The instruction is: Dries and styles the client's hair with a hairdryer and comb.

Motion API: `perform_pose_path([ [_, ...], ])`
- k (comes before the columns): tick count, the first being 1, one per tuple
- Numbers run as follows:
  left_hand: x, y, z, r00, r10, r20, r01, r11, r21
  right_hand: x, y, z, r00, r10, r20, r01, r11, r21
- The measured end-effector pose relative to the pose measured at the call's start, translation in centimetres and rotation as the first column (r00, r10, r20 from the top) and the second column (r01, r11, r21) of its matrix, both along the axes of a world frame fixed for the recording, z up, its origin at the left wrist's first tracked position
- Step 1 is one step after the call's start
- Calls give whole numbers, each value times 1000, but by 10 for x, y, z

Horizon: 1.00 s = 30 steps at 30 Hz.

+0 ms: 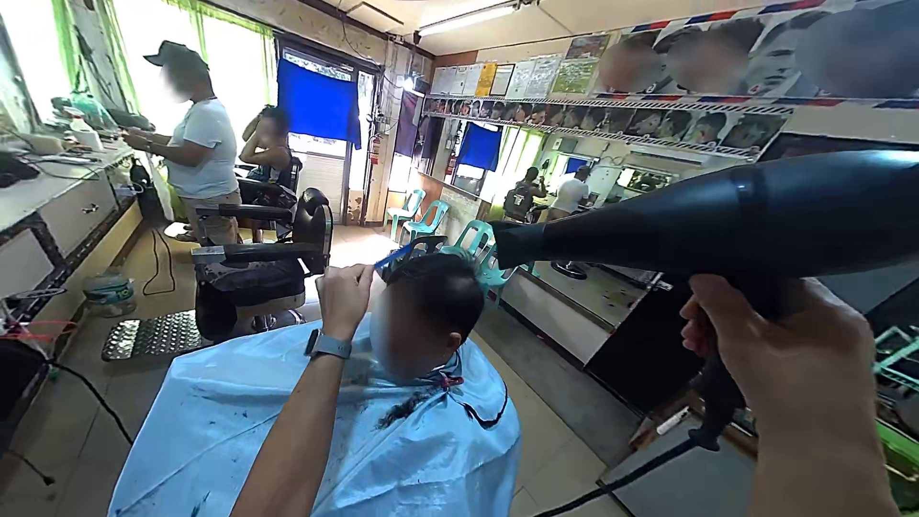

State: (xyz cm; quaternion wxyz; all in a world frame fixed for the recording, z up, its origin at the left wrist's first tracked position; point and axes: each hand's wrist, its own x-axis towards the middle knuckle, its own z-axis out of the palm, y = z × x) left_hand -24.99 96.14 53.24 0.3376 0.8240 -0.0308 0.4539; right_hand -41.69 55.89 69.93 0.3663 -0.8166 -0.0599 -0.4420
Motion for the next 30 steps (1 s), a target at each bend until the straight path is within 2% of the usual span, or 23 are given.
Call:
perform_pose_path([
  [1,-10,-5,-6,998,-30,52,32,998,-50,-2,4,2,1000,-11,1,11,1000,-21],
  [3,-26,-20,-21,960,-186,207,204,977,-67,-6,13,3,1000,-24,-4,24,998,-59],
  [5,-22,-29,-35,925,-273,264,297,953,-57,-9,22,5,1000,17,-11,-18,996,-86],
  [7,-8,-19,-40,962,-184,200,207,973,-101,-9,29,6,1000,-7,-11,6,990,-144],
  [9,2,-1,-39,998,-66,13,67,978,-197,-8,32,7,999,-39,-1,38,979,-198],
  [10,2,4,-40,998,-42,-55,26,966,-257,-9,34,7,1000,-27,-3,26,979,-203],
  [11,-2,5,-43,998,-39,-56,20,953,-303,-11,35,7,1000,-2,-5,1,979,-202],
  [12,-11,0,-46,998,-64,9,64,946,-317,-13,37,7,1000,15,-9,-16,979,-205],
  [14,-27,-14,-57,955,-225,193,275,913,-300,-17,40,6,1000,14,-9,-15,977,-212],
  [16,-26,-23,-67,912,-325,250,389,879,-277,-18,45,6,999,32,-14,-34,978,-206],
  [19,-1,-13,-65,942,-296,156,332,886,-324,-21,55,5,999,41,-36,-47,982,-185],
  [22,17,4,-49,954,-285,-87,224,877,-425,-20,55,5,999,40,-31,-45,985,-169],
  [24,11,4,-49,968,-219,-120,131,855,-501,-20,53,4,998,50,-30,-54,988,-147],
  [26,-6,-5,-60,982,-189,27,175,831,-528,-20,48,4,999,33,-16,-35,989,-142],
  [28,-17,-20,-77,936,-270,227,348,816,-461,-21,45,6,999,28,-28,-32,990,-139],
  [30,-15,-28,-83,907,-315,278,408,822,-398,-20,44,6,999,38,-30,-42,990,-138],
])
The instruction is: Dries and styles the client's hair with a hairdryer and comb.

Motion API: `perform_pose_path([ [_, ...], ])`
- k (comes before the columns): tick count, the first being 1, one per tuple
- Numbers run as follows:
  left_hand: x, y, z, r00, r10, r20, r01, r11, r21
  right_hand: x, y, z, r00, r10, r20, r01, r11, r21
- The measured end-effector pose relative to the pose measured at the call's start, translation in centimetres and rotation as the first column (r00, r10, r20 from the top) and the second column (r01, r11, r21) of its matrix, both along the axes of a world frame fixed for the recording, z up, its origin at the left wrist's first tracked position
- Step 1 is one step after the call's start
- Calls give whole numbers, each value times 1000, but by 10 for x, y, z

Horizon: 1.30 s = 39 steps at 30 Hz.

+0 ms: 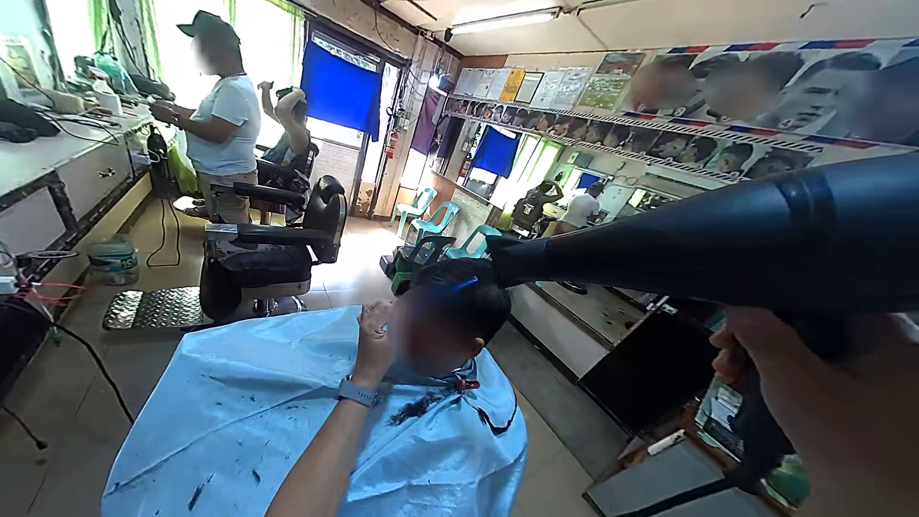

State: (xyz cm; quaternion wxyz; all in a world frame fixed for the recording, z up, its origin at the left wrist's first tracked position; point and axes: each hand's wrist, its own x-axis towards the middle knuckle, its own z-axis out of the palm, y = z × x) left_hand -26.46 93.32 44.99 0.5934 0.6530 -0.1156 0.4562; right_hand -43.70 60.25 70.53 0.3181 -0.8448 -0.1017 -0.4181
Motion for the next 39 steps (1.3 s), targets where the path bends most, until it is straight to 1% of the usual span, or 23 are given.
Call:
perform_pose_path([
  [2,14,3,7,999,29,-25,-28,999,36,2,1,0,1000,-25,8,25,1000,-7],
  [4,33,13,20,994,63,-87,-54,993,103,1,1,0,999,-37,3,37,999,-5],
  [6,45,23,36,975,70,-211,-31,983,182,0,-3,-2,999,-47,12,47,999,10],
  [8,44,31,51,936,86,-343,-10,976,219,0,-11,-7,996,-87,17,86,995,43],
  [9,40,32,58,931,113,-347,-37,975,220,-1,-18,-10,996,-88,17,87,994,71],
  [11,22,27,72,963,139,-231,-90,973,214,-2,-35,-19,999,-25,24,21,989,148],
  [12,14,22,78,986,108,-131,-75,969,234,-3,-44,-24,1000,-9,28,4,984,178],
  [14,2,12,83,998,40,46,-54,927,372,-6,-60,-37,999,-25,36,17,975,221],
  [15,0,9,83,995,34,96,-75,885,460,-7,-68,-44,999,-24,39,14,971,241],
  [18,-4,9,77,990,27,141,-116,730,673,-11,-85,-65,998,31,53,-45,955,292],
  [21,-17,13,80,986,-31,165,-117,582,805,-15,-96,-83,999,-21,29,11,948,319],
  [22,-21,16,83,984,-63,165,-104,546,831,-16,-97,-89,1000,0,19,-6,941,339],
  [23,-24,19,87,983,-91,159,-86,536,840,-17,-97,-93,999,36,15,-39,930,364],
  [25,-24,27,92,983,-114,144,-49,595,802,-17,-96,-102,998,61,15,-62,918,393],
  [26,-23,31,92,986,-82,145,-61,631,773,-17,-95,-106,999,51,20,-54,922,382],
  [27,-22,35,90,988,-39,149,-89,647,757,-17,-95,-110,999,43,18,-47,928,370],
  [29,-20,43,80,991,-17,132,-94,610,786,-19,-95,-116,996,84,-8,-74,922,381],
  [31,-23,46,70,995,-50,84,-42,557,830,-20,-96,-122,994,111,-6,-100,913,396],
  [32,-26,48,67,996,-58,66,-23,558,829,-19,-97,-124,995,103,7,-98,919,383],
  [34,-31,53,64,998,-25,54,-27,618,786,-18,-100,-128,996,85,-6,-77,927,366],
  [35,-31,56,62,998,10,58,-51,634,771,-17,-101,-129,995,97,-20,-82,919,385],
  [37,-30,60,56,998,32,56,-64,606,793,-15,-102,-132,991,130,-18,-109,895,432],
  [39,-32,61,51,999,19,38,-42,562,826,-12,-106,-134,992,125,2,-114,900,420],
])
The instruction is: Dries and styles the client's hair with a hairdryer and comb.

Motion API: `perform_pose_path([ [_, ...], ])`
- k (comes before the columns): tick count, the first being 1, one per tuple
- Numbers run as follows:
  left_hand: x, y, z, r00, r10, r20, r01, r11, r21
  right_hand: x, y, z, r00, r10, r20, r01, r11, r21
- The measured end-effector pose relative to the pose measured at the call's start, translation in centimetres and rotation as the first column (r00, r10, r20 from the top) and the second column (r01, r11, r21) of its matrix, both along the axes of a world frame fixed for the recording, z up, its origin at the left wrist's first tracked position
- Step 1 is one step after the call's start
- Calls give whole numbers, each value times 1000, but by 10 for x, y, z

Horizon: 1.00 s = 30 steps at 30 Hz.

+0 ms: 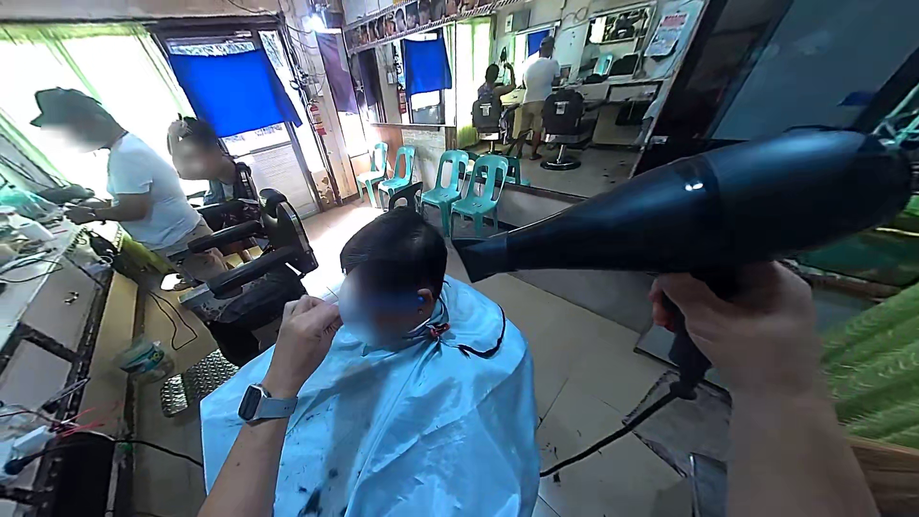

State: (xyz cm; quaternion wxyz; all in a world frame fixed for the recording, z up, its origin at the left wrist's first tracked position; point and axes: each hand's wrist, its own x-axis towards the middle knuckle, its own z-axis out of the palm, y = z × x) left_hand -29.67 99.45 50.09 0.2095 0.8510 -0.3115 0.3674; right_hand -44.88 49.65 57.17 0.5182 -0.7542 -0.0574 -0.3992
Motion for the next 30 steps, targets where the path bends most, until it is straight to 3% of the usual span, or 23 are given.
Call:
perform_pose_path([
  [3,-3,1,1,1000,29,4,-29,998,-62,3,-4,-1,999,44,-8,-44,998,36],
  [7,-11,-19,8,999,-28,-44,29,999,25,9,-11,-2,1000,13,5,-13,999,49],
  [9,-15,-41,24,998,-31,47,34,996,-78,12,-15,-2,1000,24,-15,-22,996,89],
  [14,19,-75,60,963,180,201,-162,982,-99,28,-23,0,1000,-9,20,7,997,73],
  [17,44,-62,79,947,311,86,-303,948,-97,43,-36,11,997,59,44,-62,995,78],
  [19,36,-60,90,876,470,-106,-478,875,-78,54,-47,20,997,57,56,-58,998,27],
  [21,22,-70,96,794,590,-143,-605,790,-102,70,-56,33,996,71,49,-71,998,0],
  [23,7,-93,100,837,547,28,-540,832,-128,87,-63,47,996,84,40,-83,996,-15],
  [26,7,-120,99,930,301,211,-312,950,21,116,-70,66,992,112,55,-106,989,-101],
  [28,21,-117,104,921,334,203,-356,931,85,132,-71,79,990,137,45,-128,979,-162],
  [30,38,-100,116,872,479,100,-488,866,110,145,-74,91,992,122,36,-109,962,-251],
])
